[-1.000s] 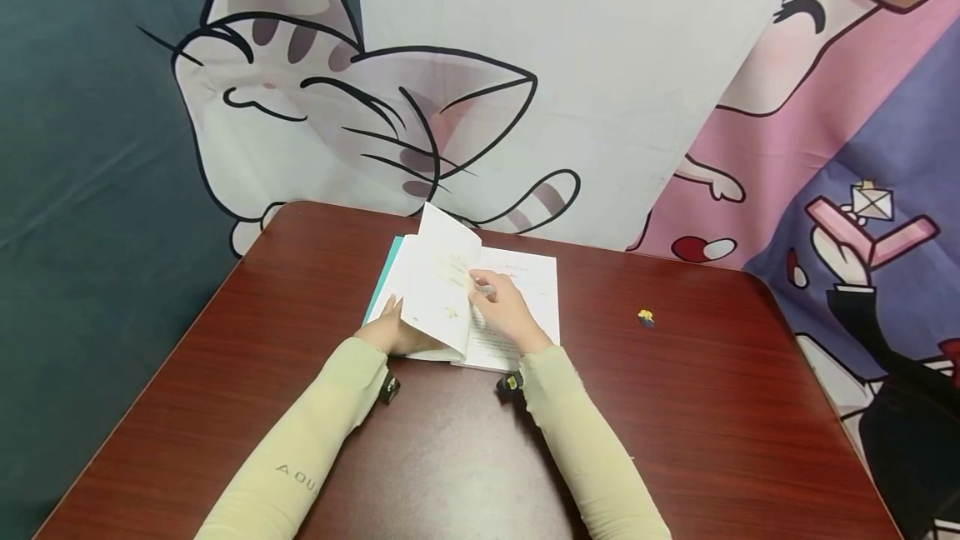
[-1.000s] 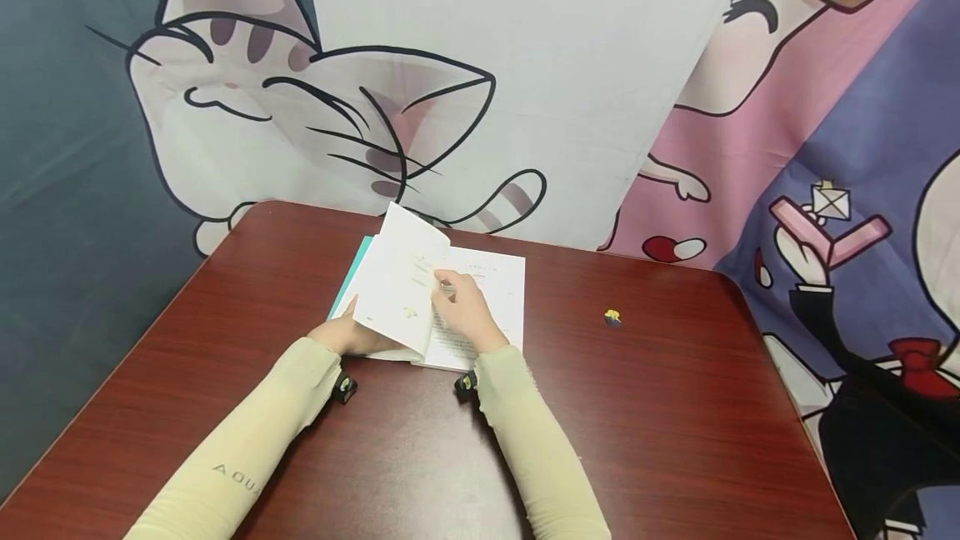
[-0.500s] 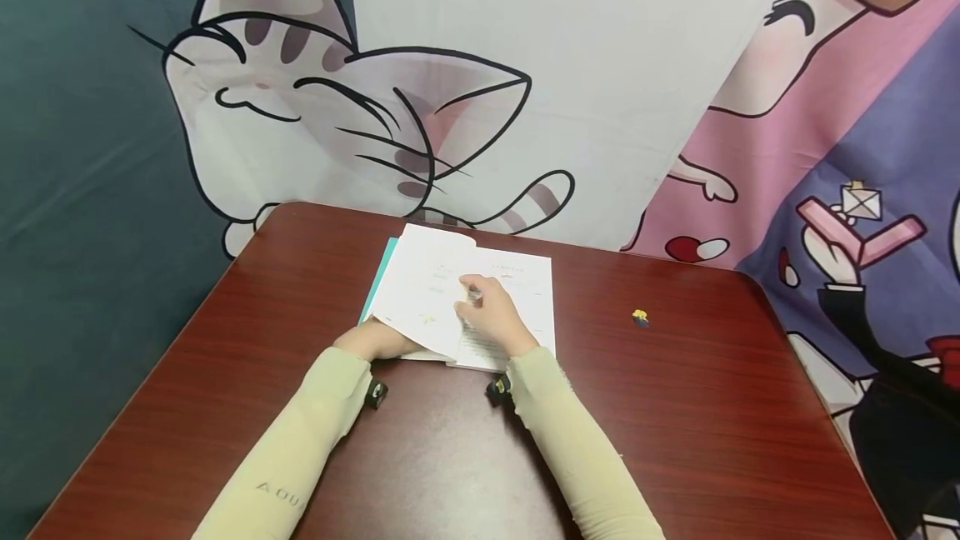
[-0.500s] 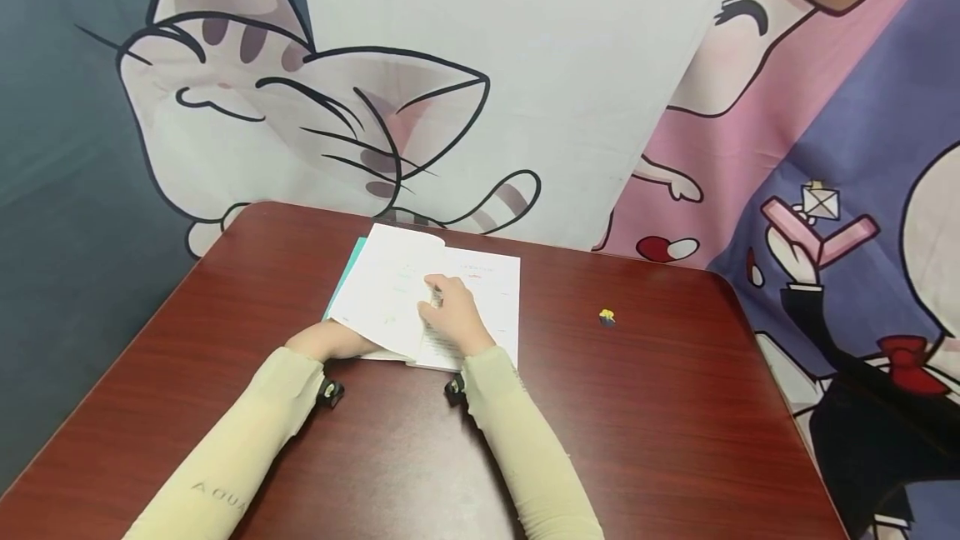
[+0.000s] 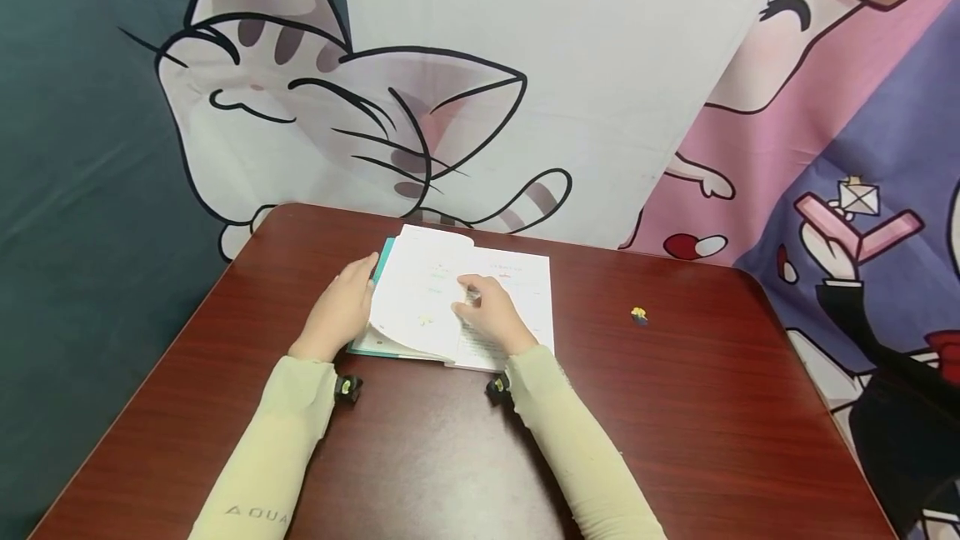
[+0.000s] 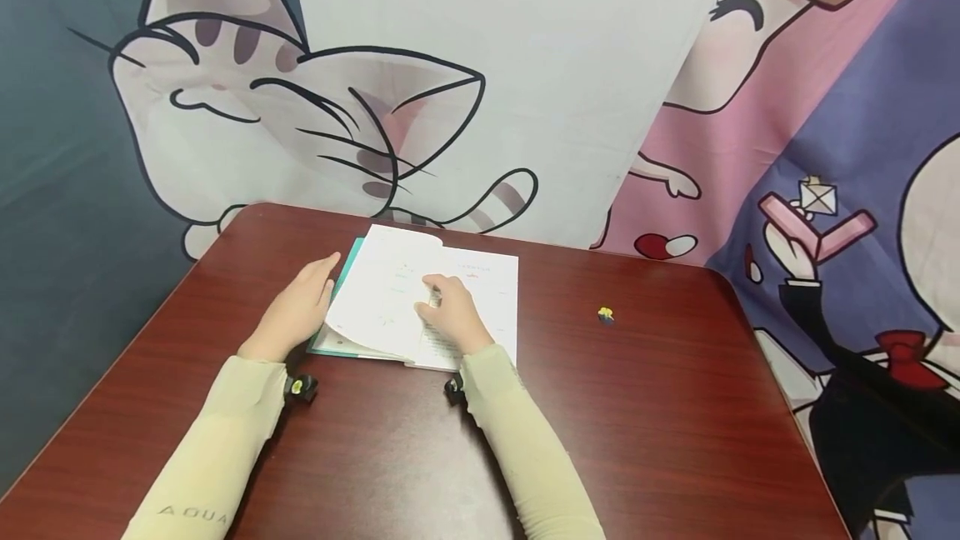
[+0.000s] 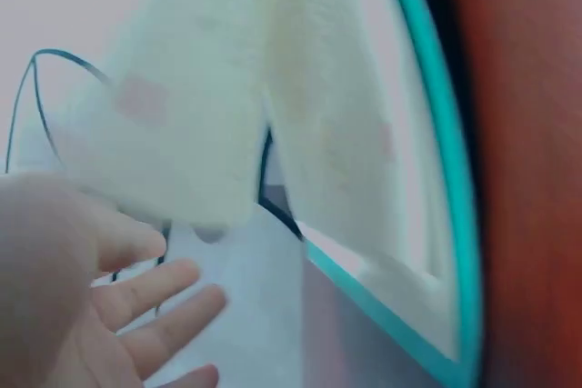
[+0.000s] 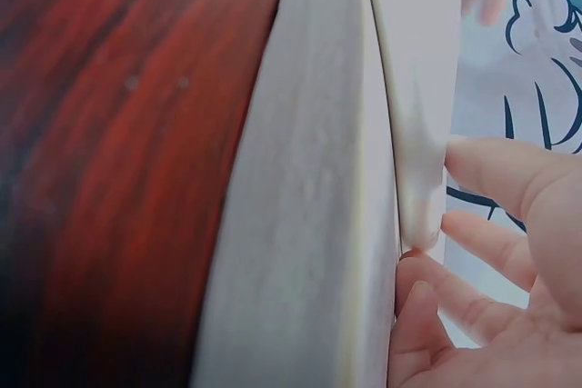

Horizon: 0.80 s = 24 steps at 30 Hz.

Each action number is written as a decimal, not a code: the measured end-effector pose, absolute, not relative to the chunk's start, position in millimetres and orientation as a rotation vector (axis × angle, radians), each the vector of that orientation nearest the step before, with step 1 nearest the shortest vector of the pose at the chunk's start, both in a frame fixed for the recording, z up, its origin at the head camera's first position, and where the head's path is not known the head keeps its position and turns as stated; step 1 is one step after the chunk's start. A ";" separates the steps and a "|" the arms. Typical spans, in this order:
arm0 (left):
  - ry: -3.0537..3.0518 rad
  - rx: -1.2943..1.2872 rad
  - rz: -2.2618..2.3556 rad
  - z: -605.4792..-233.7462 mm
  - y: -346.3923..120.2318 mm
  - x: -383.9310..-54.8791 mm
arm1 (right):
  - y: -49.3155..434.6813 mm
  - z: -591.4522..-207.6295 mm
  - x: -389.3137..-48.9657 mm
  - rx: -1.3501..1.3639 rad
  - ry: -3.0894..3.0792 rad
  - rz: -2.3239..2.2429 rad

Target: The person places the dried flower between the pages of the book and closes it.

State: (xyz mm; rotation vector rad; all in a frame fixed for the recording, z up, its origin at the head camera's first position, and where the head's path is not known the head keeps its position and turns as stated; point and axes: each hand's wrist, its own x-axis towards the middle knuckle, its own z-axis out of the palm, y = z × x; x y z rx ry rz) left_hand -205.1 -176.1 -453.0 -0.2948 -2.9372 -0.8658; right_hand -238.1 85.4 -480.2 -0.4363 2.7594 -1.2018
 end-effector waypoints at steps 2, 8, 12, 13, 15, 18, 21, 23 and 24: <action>-2.893 -0.309 -0.877 -448.0 -172.9 -206.3 | 84.5 -479.9 -238.3 -0.443 2.762 -1.200; -2.892 -0.526 -0.824 -445.6 -152.7 -212.1 | 83.1 -479.6 -239.0 -0.436 2.775 -1.188; -2.956 -0.729 -0.804 -454.9 -139.4 -214.9 | 83.3 -478.6 -239.7 -0.446 2.785 -1.177; -2.974 -0.771 -0.808 -458.0 -136.7 -215.2 | 83.5 -478.2 -239.8 -0.451 2.789 -1.174; -3.013 -0.829 -0.817 -463.5 -132.2 -215.7 | 83.6 -477.7 -240.0 -0.460 2.793 -1.171; -3.090 -0.861 -0.803 -470.0 -127.3 -216.2 | 84.6 -478.5 -240.3 -0.472 2.798 -1.166; -3.179 -0.857 -0.768 -472.4 -125.1 -217.1 | 84.8 -479.7 -241.3 -0.471 2.799 -1.146; -3.223 -0.861 -0.740 -472.0 -124.0 -217.9 | 84.9 -480.4 -241.7 -0.470 2.804 -1.136; -3.241 -0.864 -0.730 -471.1 -123.2 -218.4 | 85.1 -480.5 -241.8 -0.468 2.805 -1.133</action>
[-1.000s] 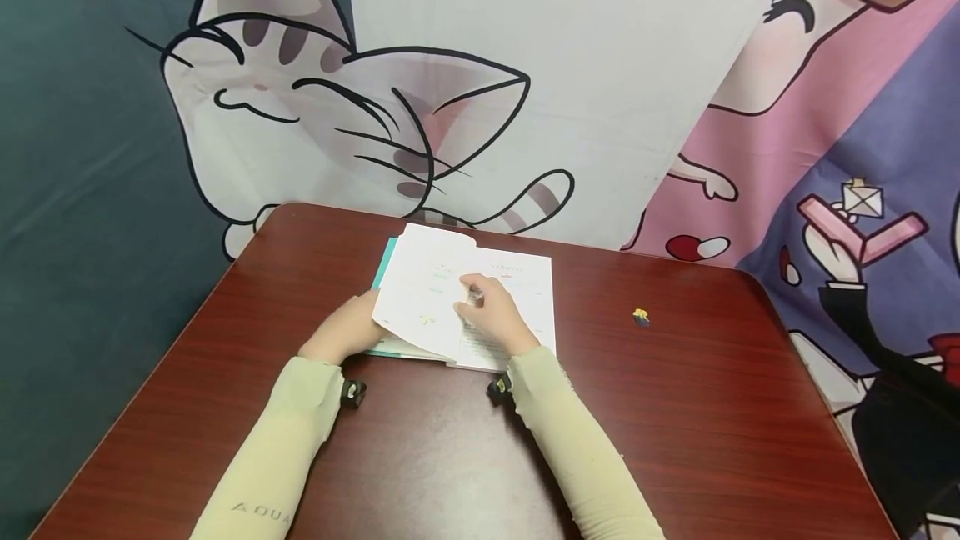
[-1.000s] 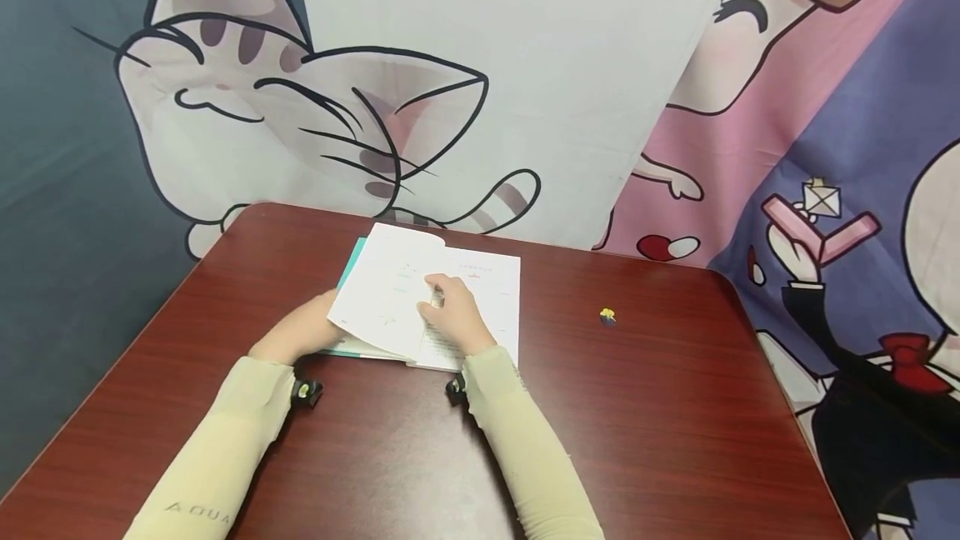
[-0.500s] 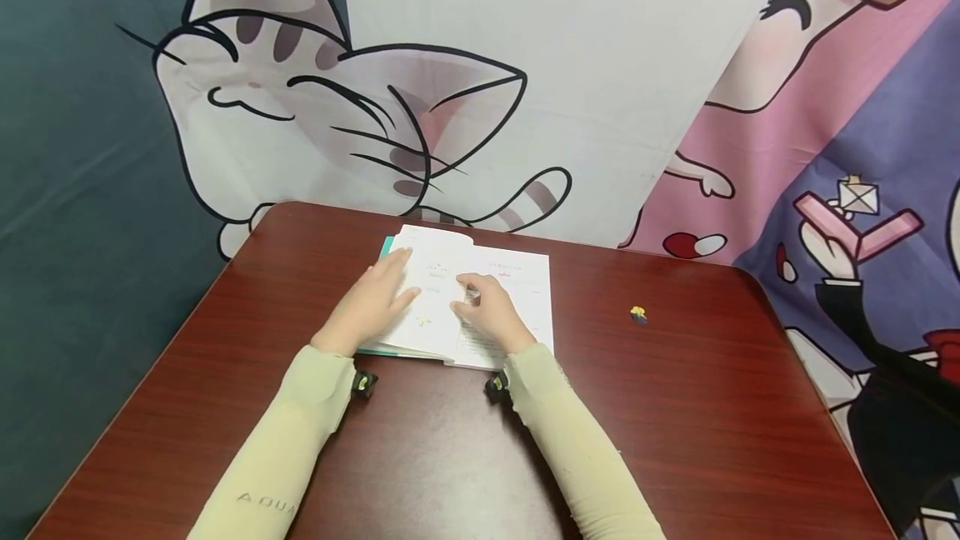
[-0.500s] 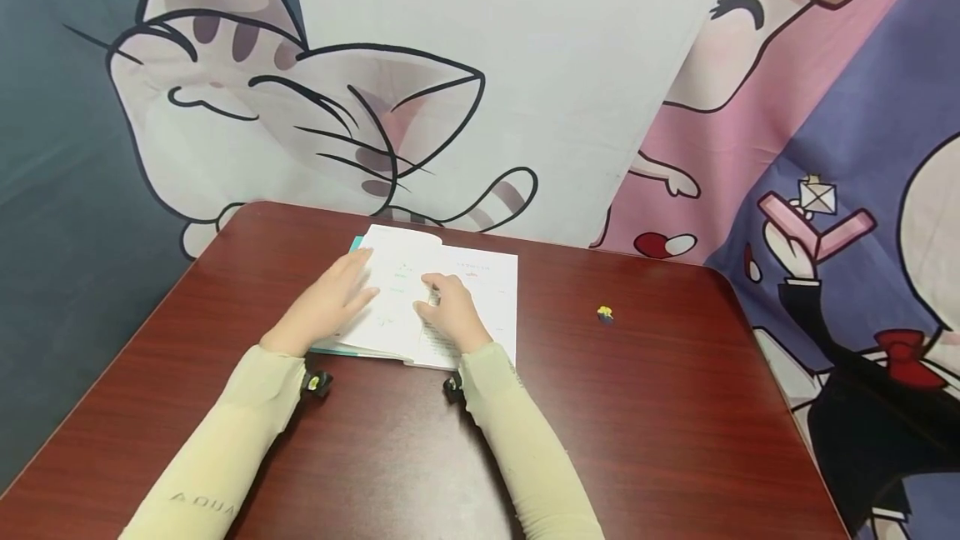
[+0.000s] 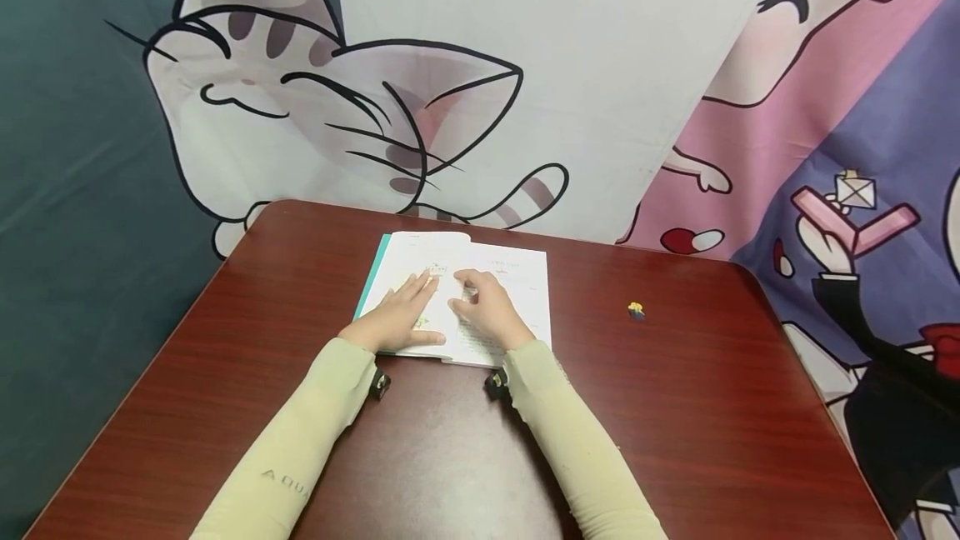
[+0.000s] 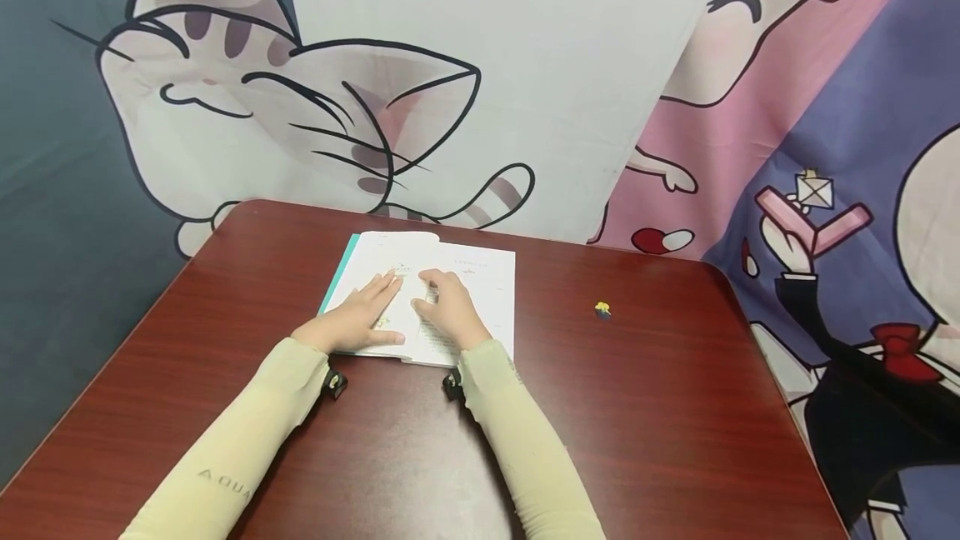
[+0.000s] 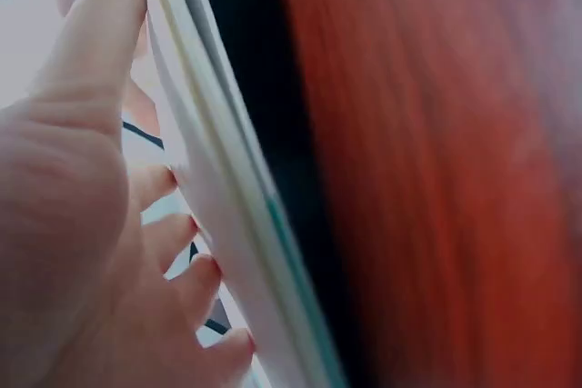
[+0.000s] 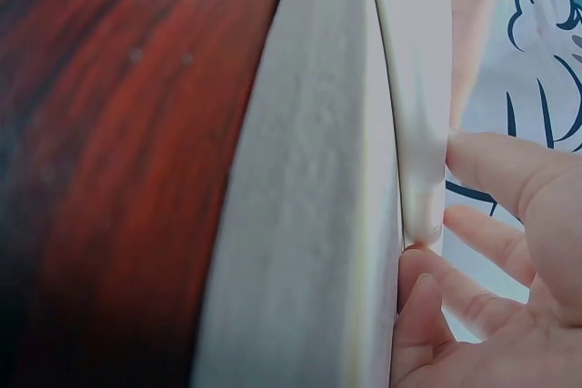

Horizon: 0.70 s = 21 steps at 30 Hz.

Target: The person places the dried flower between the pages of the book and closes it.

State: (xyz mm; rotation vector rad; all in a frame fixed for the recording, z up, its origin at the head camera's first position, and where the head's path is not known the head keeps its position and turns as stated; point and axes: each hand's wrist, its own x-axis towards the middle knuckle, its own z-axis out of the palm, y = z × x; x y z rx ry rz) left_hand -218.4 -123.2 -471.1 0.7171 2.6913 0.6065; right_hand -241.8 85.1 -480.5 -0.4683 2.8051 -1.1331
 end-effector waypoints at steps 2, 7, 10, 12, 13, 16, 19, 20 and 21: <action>2.679 0.705 0.571 -468.8 -122.8 -218.9 | 84.1 -480.5 -241.7 -0.471 2.808 -1.130; 2.647 0.672 0.489 -464.8 -120.4 -220.1 | 83.0 -479.9 -240.6 -0.457 2.798 -1.143; 2.641 0.650 0.464 -463.5 -119.5 -220.4 | 83.3 -479.1 -240.0 -0.449 2.795 -1.149; 2.640 0.631 0.454 -462.7 -119.1 -219.9 | 84.1 -478.9 -239.0 -0.441 2.790 -1.159; 2.643 0.627 0.451 -462.3 -119.0 -219.5 | 84.6 -478.9 -238.4 -0.431 2.784 -1.167; 2.644 0.608 0.439 -461.6 -119.1 -218.1 | 86.8 -479.1 -235.9 -0.386 2.752 -1.203; 2.641 0.599 0.422 -462.8 -118.9 -217.7 | 90.8 -478.0 -232.5 -0.343 2.708 -1.250; 2.639 0.597 0.423 -463.6 -118.8 -217.8 | 92.6 -477.2 -231.6 -0.339 2.698 -1.267; 2.636 0.595 0.424 -464.5 -118.6 -218.2 | 94.7 -476.0 -230.4 -0.336 2.689 -1.284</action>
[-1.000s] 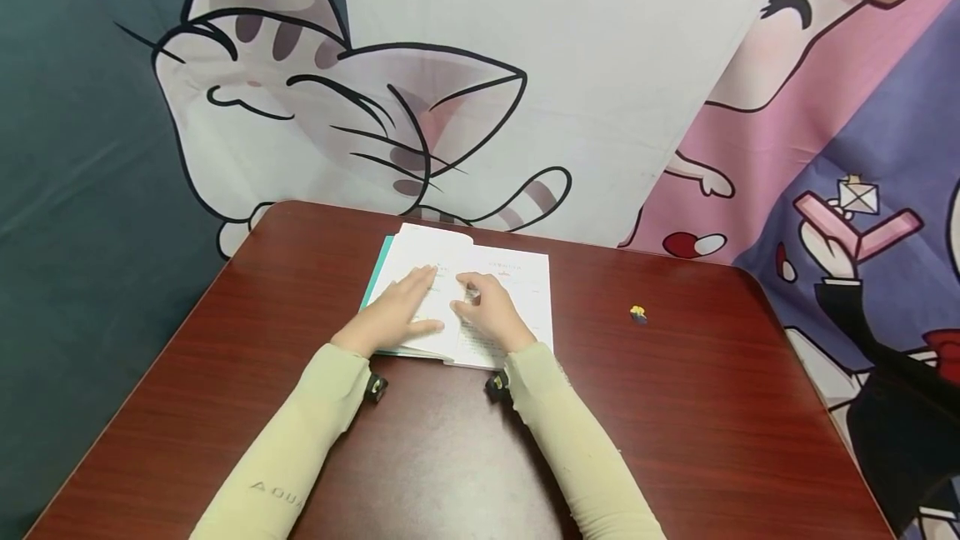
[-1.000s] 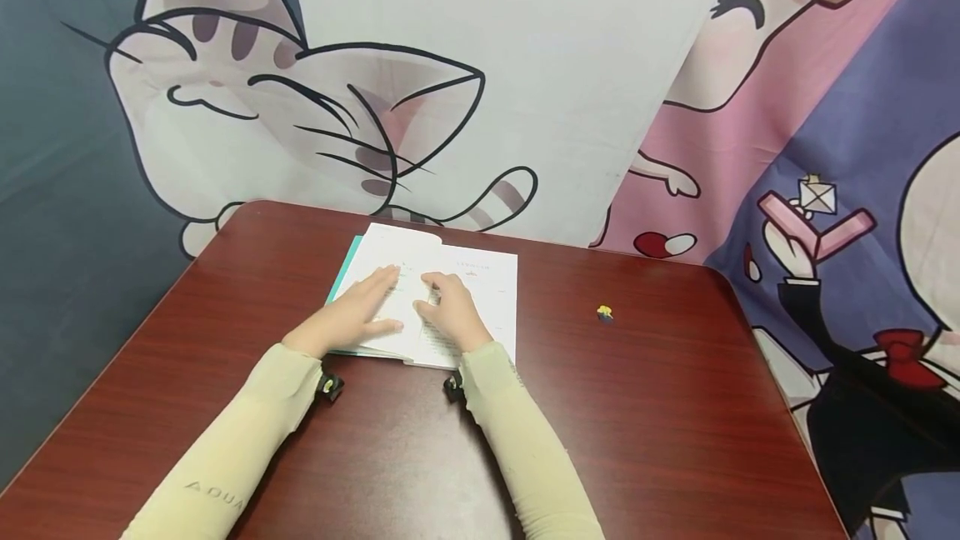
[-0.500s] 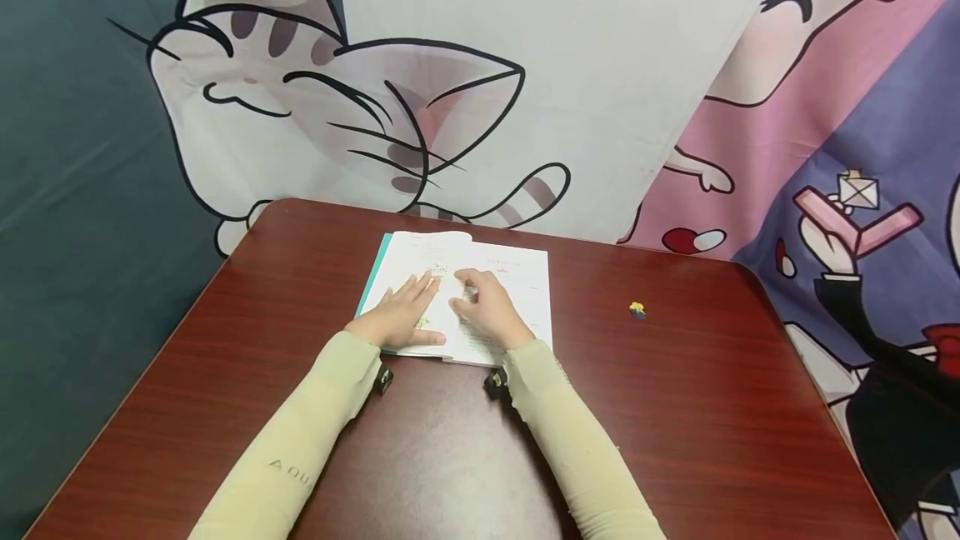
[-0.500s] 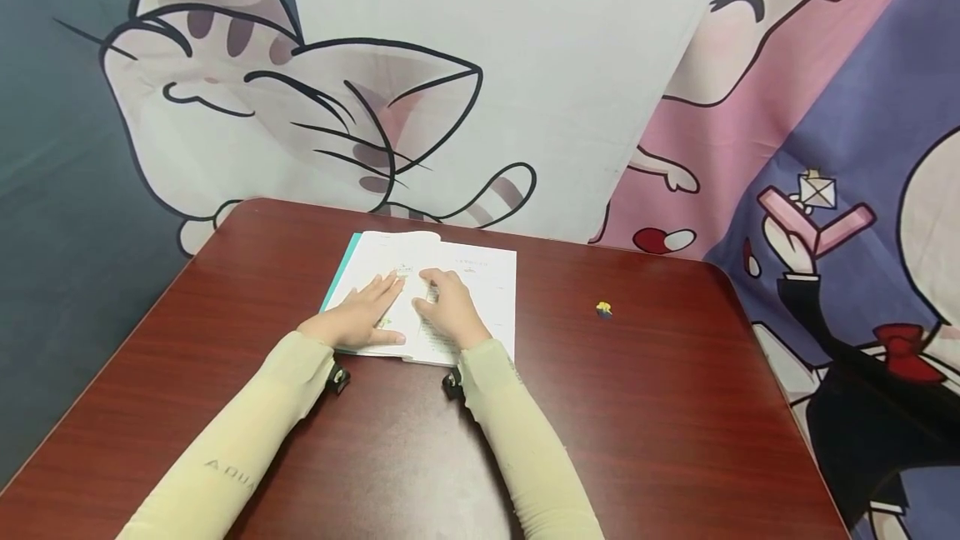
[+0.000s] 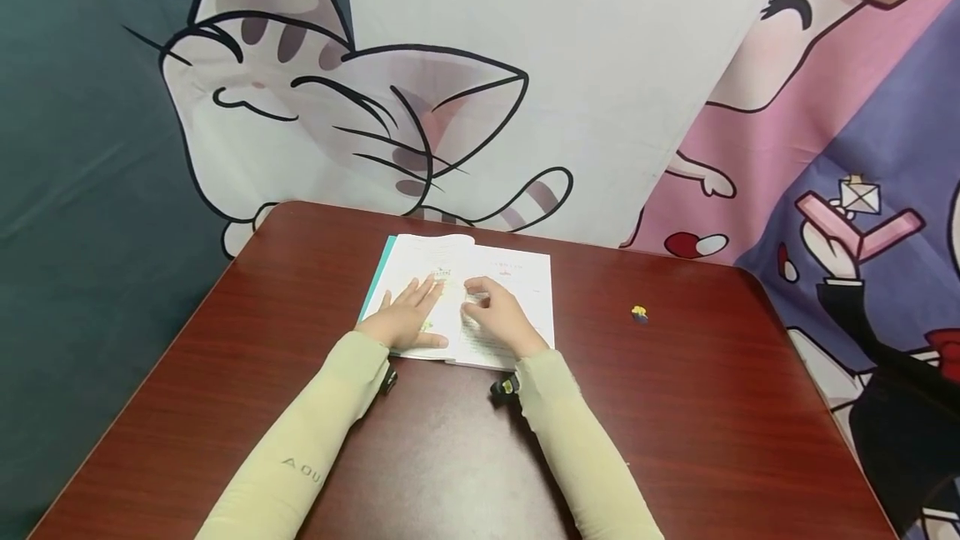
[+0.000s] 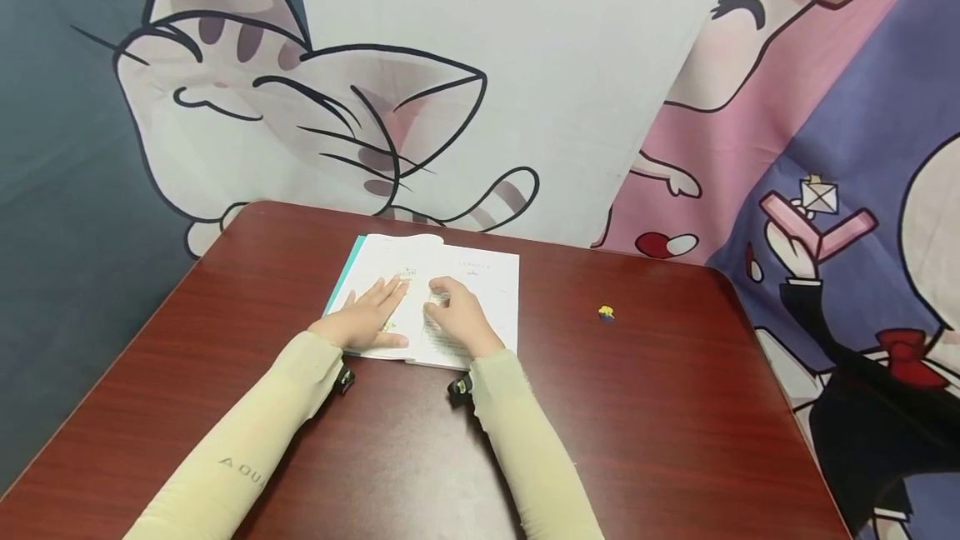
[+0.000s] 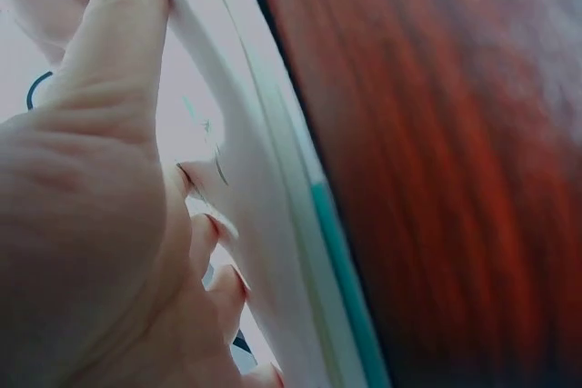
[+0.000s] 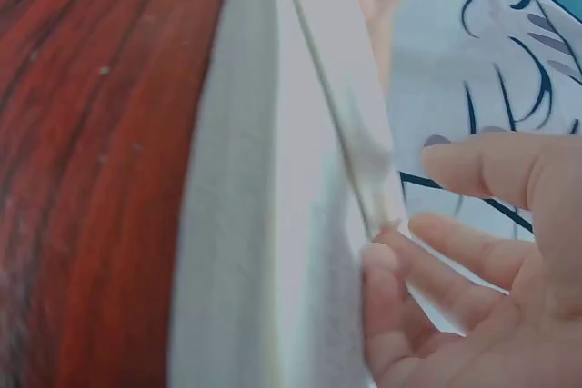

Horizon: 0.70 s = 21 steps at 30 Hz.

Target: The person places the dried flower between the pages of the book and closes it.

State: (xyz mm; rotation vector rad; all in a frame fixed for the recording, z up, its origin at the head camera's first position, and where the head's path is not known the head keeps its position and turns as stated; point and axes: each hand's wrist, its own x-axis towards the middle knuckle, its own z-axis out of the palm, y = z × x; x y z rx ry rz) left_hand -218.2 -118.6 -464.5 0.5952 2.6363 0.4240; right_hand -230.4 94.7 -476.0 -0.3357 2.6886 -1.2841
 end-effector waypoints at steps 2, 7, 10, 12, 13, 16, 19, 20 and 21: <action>2.630 0.582 0.429 -468.4 -118.9 -219.6 | 99.1 -472.4 -228.4 -0.340 2.677 -1.323; 2.627 0.561 0.452 -472.7 -121.1 -220.0 | 116.4 -459.6 -225.0 -0.372 2.737 -1.390; 2.624 0.567 0.459 -465.7 -121.6 -216.4 | 131.0 -452.2 -225.5 -0.398 2.807 -1.409; 2.624 0.574 0.466 -461.3 -121.2 -214.3 | 141.8 -447.9 -226.0 -0.408 2.854 -1.431; 2.623 0.578 0.472 -461.0 -121.1 -214.2 | 147.4 -446.2 -226.4 -0.415 2.874 -1.445; 2.624 0.586 0.481 -461.2 -120.4 -214.2 | 166.6 -442.7 -227.0 -0.396 2.932 -1.458; 2.619 0.582 0.488 -461.7 -120.0 -214.0 | 188.7 -443.1 -228.4 -0.364 2.977 -1.438; 2.617 0.579 0.490 -461.9 -119.9 -213.8 | 196.1 -443.3 -229.0 -0.353 2.988 -1.423; 2.615 0.576 0.488 -462.0 -119.8 -213.7 | 204.0 -443.9 -230.0 -0.344 2.998 -1.413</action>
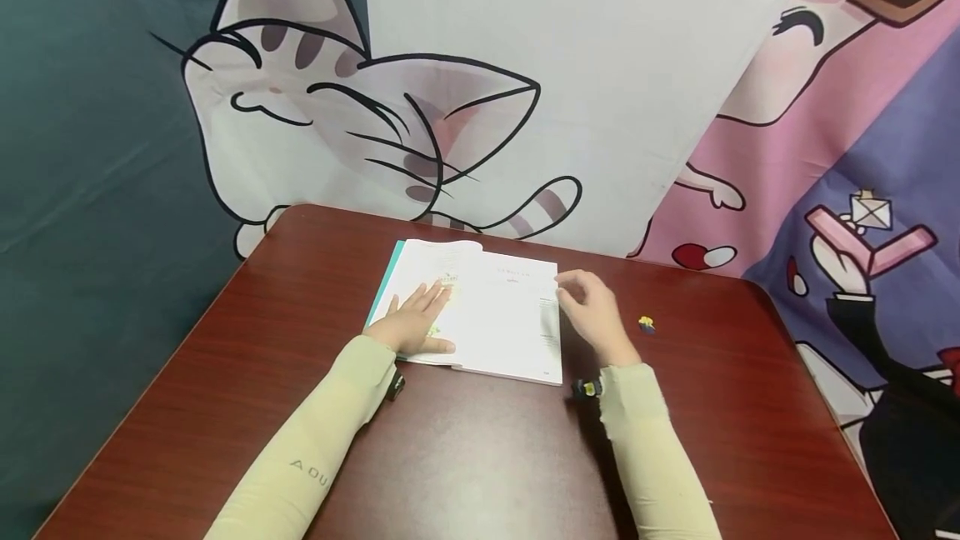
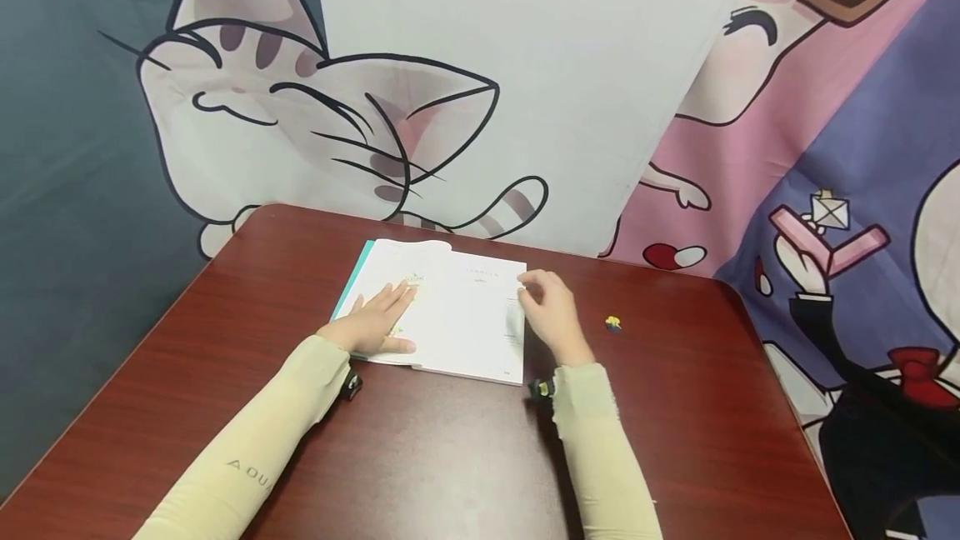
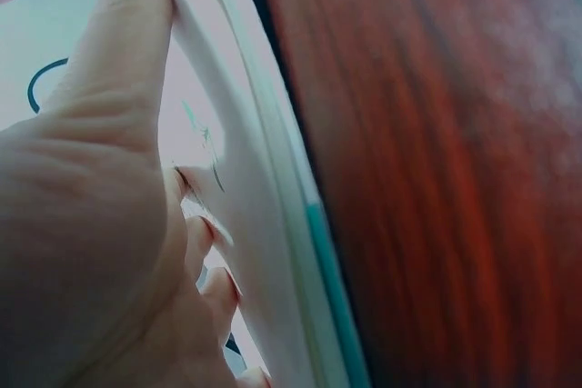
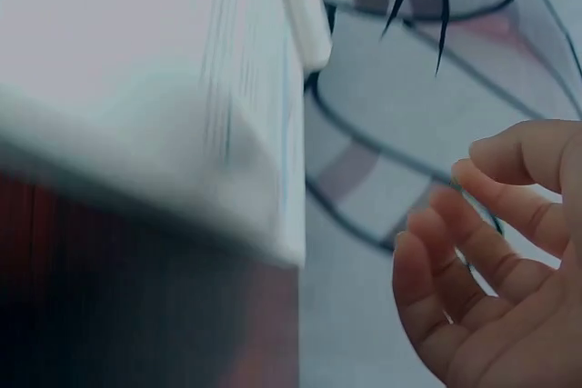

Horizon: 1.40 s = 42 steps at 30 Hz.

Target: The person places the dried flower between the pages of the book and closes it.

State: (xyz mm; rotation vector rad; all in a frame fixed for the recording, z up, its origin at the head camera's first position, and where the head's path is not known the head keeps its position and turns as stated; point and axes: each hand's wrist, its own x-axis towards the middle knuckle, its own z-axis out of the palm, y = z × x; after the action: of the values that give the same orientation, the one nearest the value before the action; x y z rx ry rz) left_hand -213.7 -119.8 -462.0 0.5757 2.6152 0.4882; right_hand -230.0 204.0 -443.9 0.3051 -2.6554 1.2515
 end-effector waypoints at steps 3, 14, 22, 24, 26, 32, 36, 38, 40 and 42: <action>2.606 0.562 0.476 -464.8 -118.6 -214.3 | 228.9 -448.0 -233.1 0.259 -2.656 1.236; 2.611 0.547 0.484 -465.6 -118.1 -213.5 | 302.3 -454.0 -242.8 0.002 -2.698 1.173; 2.608 0.543 0.484 -465.7 -116.5 -213.8 | 339.0 -456.9 -244.0 -0.167 -2.799 1.117; 2.613 0.546 0.490 -466.1 -116.3 -213.9 | 345.2 -458.1 -243.5 -0.194 -2.843 1.106; 2.615 0.545 0.495 -466.4 -116.2 -214.1 | 350.5 -459.4 -242.9 -0.208 -2.900 1.092; 2.619 0.542 0.485 -464.8 -117.3 -213.5 | 357.6 -460.7 -241.6 -0.185 -3.041 1.025; 2.619 0.540 0.487 -463.2 -118.8 -213.2 | 357.8 -459.2 -241.4 -0.153 -3.096 1.005; 2.619 0.541 0.492 -462.5 -119.1 -213.1 | 357.8 -458.5 -242.0 -0.145 -3.104 0.983; 2.619 0.543 0.495 -462.3 -119.1 -213.2 | 358.0 -457.7 -242.6 -0.132 -3.109 0.966; 2.620 0.546 0.497 -463.1 -119.1 -213.5 | 358.9 -457.4 -243.5 -0.115 -3.122 0.949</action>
State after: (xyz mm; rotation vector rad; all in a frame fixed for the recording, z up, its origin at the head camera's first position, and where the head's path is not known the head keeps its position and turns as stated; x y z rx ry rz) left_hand -213.5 -119.1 -463.1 0.5457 2.6199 0.4974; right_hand -243.5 358.9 -457.4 -0.1152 -3.1222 0.9491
